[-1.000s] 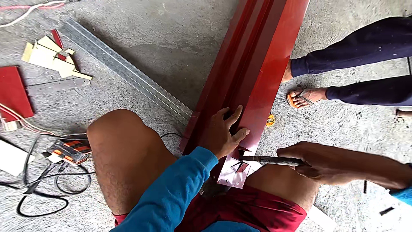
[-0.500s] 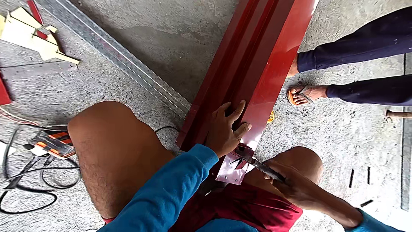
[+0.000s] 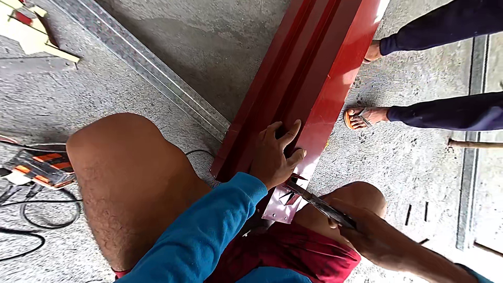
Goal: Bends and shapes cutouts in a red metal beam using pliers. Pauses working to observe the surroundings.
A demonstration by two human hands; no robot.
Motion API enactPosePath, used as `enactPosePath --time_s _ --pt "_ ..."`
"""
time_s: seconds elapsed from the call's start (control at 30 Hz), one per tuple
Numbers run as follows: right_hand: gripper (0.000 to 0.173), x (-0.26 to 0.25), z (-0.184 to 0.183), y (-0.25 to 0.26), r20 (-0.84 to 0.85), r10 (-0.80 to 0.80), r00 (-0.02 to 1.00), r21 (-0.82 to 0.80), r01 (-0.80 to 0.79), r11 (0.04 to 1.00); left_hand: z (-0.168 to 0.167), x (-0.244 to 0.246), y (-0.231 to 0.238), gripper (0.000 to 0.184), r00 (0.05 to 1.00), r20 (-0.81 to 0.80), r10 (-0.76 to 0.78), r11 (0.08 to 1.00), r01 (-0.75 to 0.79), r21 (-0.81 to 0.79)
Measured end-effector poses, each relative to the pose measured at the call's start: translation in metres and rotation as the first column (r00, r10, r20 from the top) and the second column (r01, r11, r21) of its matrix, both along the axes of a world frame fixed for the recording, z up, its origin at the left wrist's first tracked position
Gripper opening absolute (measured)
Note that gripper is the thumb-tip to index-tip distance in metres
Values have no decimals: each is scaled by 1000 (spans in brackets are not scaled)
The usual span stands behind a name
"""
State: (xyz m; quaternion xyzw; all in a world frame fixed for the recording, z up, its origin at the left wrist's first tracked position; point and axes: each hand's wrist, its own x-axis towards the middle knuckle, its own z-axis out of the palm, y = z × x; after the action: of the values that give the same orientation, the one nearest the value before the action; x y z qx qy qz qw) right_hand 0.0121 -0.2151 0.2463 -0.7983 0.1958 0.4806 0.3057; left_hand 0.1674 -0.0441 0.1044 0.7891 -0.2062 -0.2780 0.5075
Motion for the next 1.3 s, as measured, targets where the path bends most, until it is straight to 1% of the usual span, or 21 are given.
enactPosePath --time_s 0.1,0.23,0.37,0.47,0.6,0.73,0.87,0.97,1.03,1.17,1.23,1.3 --pt "30 -16 -15 4 60 -56 997 39 54 998 3 0 -1 63 1000 -26 -2 1000 2 -3" --pt "28 -28 -30 8 147 -90 985 71 80 994 2 0 0 63 1000 -24 -5 1000 5 0" --pt "29 -33 -32 12 149 -143 978 86 131 988 0 -2 0 64 1000 -10 10 1000 -10 -10" --pt "28 -35 -35 11 168 -136 976 91 122 988 2 -2 0 64 1000 -14 5 1000 -5 -5" --pt "29 -35 -37 11 149 -130 980 78 119 990 1 -2 0 64 1000 -18 1 1000 -1 0" --pt "29 -27 -31 11 35 -204 978 123 199 972 2 -2 0 64 1000 -21 3 1000 -3 -19" --pt "31 -26 -28 11 43 -161 986 63 159 985 3 -2 0 63 1000 -17 2 1000 -2 1" --pt "29 -20 -24 14 12 -161 987 50 161 986 3 -2 0 63 1000 -7 4 1000 -4 17" --pt "29 -20 -22 14 23 -148 989 36 147 989 3 -3 0 63 1000 -12 3 1000 -3 18" --pt "36 -25 -25 7 82 -92 992 31 90 995 2 -1 0 64 1000 -14 -3 1000 4 13" --pt "35 -23 -27 4 83 -47 995 19 45 999 3 -1 0 64 1000 -24 -3 1000 3 8" --pt "35 -19 -26 1 48 -15 999 4 15 1000 2 -1 -1 64 1000 -31 -5 1000 5 2"
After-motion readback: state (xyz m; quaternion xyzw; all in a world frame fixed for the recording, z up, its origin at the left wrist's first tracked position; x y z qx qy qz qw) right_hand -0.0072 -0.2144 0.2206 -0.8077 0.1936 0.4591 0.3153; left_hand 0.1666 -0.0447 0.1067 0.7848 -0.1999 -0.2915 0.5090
